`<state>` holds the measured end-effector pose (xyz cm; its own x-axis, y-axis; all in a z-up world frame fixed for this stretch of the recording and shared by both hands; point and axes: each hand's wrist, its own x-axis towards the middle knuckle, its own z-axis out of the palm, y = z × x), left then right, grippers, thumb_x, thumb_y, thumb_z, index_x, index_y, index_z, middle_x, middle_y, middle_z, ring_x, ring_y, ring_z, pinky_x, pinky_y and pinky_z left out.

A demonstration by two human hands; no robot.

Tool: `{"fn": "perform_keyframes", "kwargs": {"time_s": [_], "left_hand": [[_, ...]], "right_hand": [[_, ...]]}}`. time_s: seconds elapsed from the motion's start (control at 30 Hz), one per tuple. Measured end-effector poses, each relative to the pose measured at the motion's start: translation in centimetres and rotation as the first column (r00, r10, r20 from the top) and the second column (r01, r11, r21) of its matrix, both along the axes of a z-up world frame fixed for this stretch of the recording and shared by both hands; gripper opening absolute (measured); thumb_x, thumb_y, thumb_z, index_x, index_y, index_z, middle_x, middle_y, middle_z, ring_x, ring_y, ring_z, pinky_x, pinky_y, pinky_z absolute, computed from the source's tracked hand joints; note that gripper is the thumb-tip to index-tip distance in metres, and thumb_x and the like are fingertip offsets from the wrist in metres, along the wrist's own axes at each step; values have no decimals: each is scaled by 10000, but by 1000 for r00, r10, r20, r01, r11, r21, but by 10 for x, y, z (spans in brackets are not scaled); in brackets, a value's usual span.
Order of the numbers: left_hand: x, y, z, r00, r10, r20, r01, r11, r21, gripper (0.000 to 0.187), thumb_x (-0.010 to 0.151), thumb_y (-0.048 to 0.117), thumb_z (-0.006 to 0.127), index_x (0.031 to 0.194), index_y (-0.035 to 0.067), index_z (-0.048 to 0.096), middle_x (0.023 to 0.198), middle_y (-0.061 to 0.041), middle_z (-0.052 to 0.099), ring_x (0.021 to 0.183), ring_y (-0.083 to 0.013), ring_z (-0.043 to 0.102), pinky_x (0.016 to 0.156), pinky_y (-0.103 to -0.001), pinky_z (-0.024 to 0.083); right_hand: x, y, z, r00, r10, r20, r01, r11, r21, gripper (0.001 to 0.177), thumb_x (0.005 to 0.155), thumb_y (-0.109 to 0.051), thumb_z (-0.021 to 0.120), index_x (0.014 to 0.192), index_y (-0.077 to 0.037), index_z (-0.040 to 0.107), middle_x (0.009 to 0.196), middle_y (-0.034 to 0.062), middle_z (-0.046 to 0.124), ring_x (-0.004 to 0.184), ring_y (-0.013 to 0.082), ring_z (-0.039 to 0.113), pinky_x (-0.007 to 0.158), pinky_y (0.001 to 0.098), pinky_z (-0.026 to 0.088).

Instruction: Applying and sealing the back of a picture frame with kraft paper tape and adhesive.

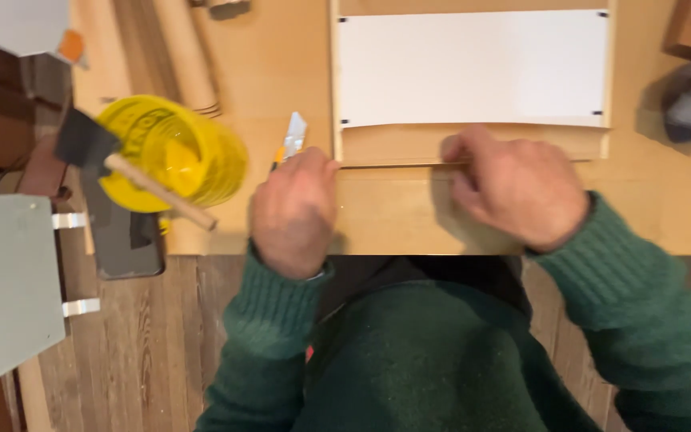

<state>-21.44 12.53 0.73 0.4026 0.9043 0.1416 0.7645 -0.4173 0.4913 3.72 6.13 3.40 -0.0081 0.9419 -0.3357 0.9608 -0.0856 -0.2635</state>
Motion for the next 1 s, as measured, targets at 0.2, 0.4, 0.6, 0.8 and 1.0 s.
{"fn": "perform_keyframes", "kwargs": {"time_s": [0.2, 0.4, 0.6, 0.8, 1.0], "left_hand": [[5, 2, 12, 999, -37, -19, 37, 999, -7, 199, 976, 166, 684, 840, 46, 603, 781, -173, 656, 725, -411, 629, 612, -503, 477], [12, 2, 20, 1000, 4, -5, -4, 996, -90, 191, 983, 160, 674, 856, 20, 649, 807, -187, 680, 734, -412, 643, 641, -485, 506], [13, 0, 21, 1000, 7, 7, -6, 996, -90, 195, 990, 156, 664, 859, 12, 653, 824, -205, 679, 765, -437, 638, 667, -510, 500], [17, 1, 27, 999, 31, -41, -37, 988, -152, 209, 989, 167, 657, 848, 13, 669, 819, -210, 684, 759, -450, 634, 655, -523, 492], [17, 1, 27, 998, 33, -61, -42, 987, -155, 206, 987, 183, 650, 866, 18, 679, 837, -207, 696, 775, -451, 642, 667, -524, 503]], "right_hand": [[91, -52, -4, 981, -129, 147, 116, 989, 93, 267, 930, -285, 705, 1113, -92, 681, 825, 43, 765, 584, 204, 700, 540, 377, 566], [102, -66, 3, 953, -263, 152, 243, 960, 135, 212, 935, -278, 717, 1099, -143, 720, 772, 16, 746, 596, 212, 702, 571, 381, 557], [112, -74, 1, 928, -317, 194, 296, 946, 131, 232, 940, -308, 729, 1120, -161, 724, 780, 10, 739, 627, 232, 692, 598, 400, 541], [103, -74, 11, 924, -323, 203, 305, 945, 118, 275, 928, -353, 754, 1130, -167, 731, 716, -7, 700, 593, 215, 666, 582, 390, 534], [149, -93, 10, 977, -178, 117, 107, 885, 453, 397, 939, -49, 841, 1277, 38, 652, 1051, 199, 685, 905, 308, 685, 788, 394, 566]]}}
